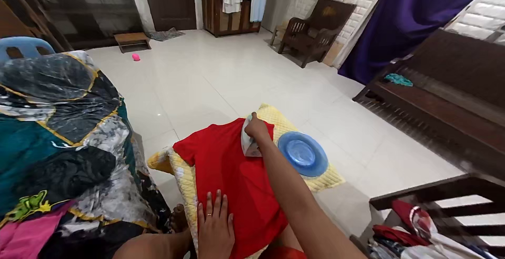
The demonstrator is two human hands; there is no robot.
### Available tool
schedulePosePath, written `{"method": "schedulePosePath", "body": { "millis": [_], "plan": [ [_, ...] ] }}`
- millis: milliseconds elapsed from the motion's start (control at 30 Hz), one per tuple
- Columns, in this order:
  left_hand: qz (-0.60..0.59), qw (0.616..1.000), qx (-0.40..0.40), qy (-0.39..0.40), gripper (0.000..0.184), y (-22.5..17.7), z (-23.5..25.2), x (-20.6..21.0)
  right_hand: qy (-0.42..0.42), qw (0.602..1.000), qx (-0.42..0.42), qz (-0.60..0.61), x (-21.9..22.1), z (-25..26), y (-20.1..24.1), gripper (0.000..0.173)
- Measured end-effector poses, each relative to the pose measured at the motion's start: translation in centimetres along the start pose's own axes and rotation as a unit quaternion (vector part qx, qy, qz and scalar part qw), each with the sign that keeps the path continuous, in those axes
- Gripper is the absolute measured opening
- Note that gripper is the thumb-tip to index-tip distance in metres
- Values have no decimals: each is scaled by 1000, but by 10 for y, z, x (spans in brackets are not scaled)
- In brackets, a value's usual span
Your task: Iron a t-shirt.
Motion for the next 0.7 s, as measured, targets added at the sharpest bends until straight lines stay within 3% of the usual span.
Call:
{"method": "schedulePosePath", "body": {
  "millis": [167, 367, 467, 567, 700],
  "plan": [
    [-2, 1000, -2, 6, 62, -2, 2, 1, 8, 1000, -8, -3, 6, -47, -32, 90],
    [-10, 1000, -2, 5, 61, 0, 0, -1, 39, 997, 65, 0, 19, -206, -110, 69],
    [-9, 1000, 2, 2, 61, -1, 1, -3, 45, 994, 95, -9, 22, -263, -147, 67],
    [-13, 1000, -8, -16, 58, -1, 2, -8, 55, 995, 86, 1, 24, -285, -175, 69],
    [-90, 995, -42, -10, 39, -4, 33, -39, 65, 993, 9, 94, 9, -278, -186, 71]
  ]
}}
Point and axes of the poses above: each hand's wrist, its own z-axis towards the middle knuckle, its own x-axis out of the palm, y = z × x, the point moved 5 cm from there along z, towards the middle knuckle, and after that the axes turned 6 degrees about z, right-handed, at the moved point
